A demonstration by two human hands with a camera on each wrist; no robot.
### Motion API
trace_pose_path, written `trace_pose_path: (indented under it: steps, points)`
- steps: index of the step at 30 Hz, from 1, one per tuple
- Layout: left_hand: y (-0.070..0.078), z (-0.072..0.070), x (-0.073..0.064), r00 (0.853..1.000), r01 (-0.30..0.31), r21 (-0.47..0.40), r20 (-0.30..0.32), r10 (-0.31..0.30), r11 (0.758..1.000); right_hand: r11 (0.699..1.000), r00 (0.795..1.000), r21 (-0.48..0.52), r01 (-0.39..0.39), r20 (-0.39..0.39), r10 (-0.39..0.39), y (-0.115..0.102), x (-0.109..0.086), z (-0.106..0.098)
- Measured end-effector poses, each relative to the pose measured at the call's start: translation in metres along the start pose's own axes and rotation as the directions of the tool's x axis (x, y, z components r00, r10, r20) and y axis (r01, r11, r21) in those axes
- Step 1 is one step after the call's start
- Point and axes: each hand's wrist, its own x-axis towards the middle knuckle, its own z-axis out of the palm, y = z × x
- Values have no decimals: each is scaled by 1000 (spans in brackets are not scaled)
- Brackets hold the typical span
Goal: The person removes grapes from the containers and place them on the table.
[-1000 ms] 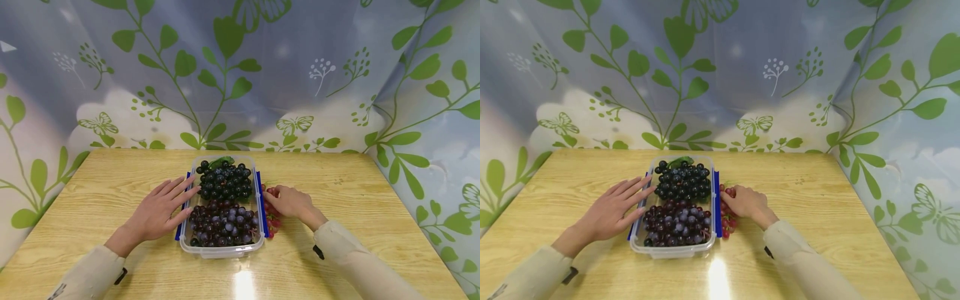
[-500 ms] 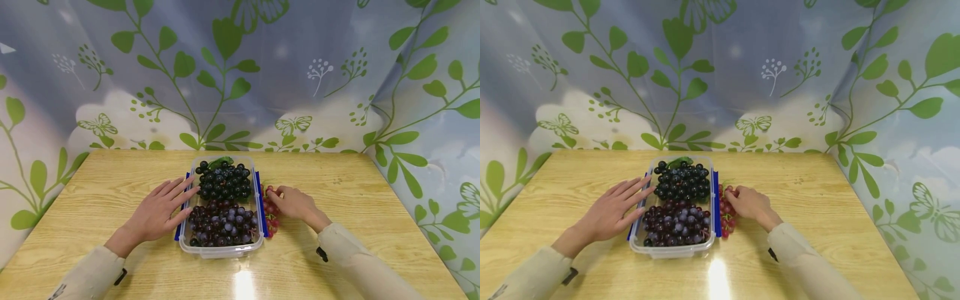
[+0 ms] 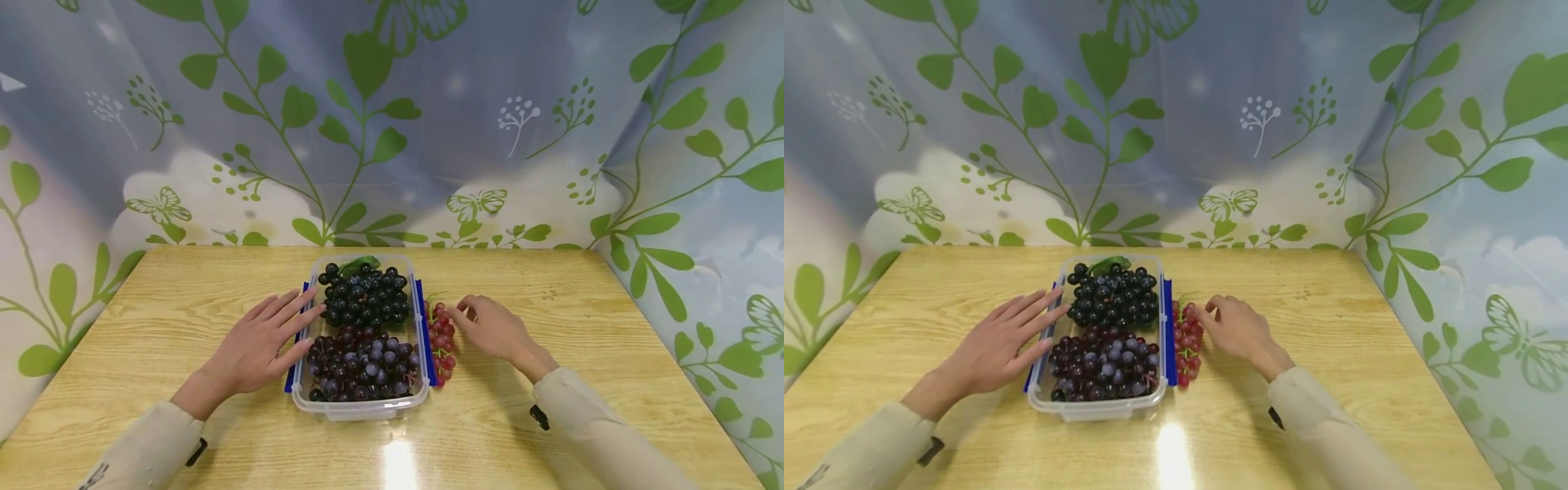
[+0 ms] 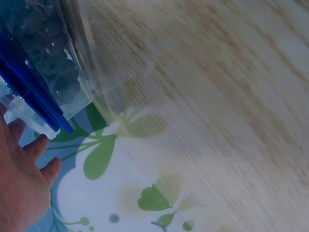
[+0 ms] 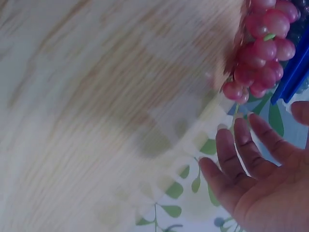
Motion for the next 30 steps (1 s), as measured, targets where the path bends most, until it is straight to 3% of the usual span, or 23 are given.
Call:
trace_pose_path:
  steps: [6,12,21,30]
  points:
    - [-1,0,0,1000,2,1,0,-2,1000,993,994,-28,111,-9,-112,6,-3,-9]
    - [-1,-1,0,1000,-3,12,1,3,1000,974,987,-162,160,1,-162,10,-6,-16]
    - [-1,-2,0,1000,-8,19,3,8,1000,944,980,-270,188,-11,-198,7,-14,-23]
    - [0,-3,0,1000,-3,18,8,2,1000,932,974,-301,204,-37,-225,-5,-20,-28]
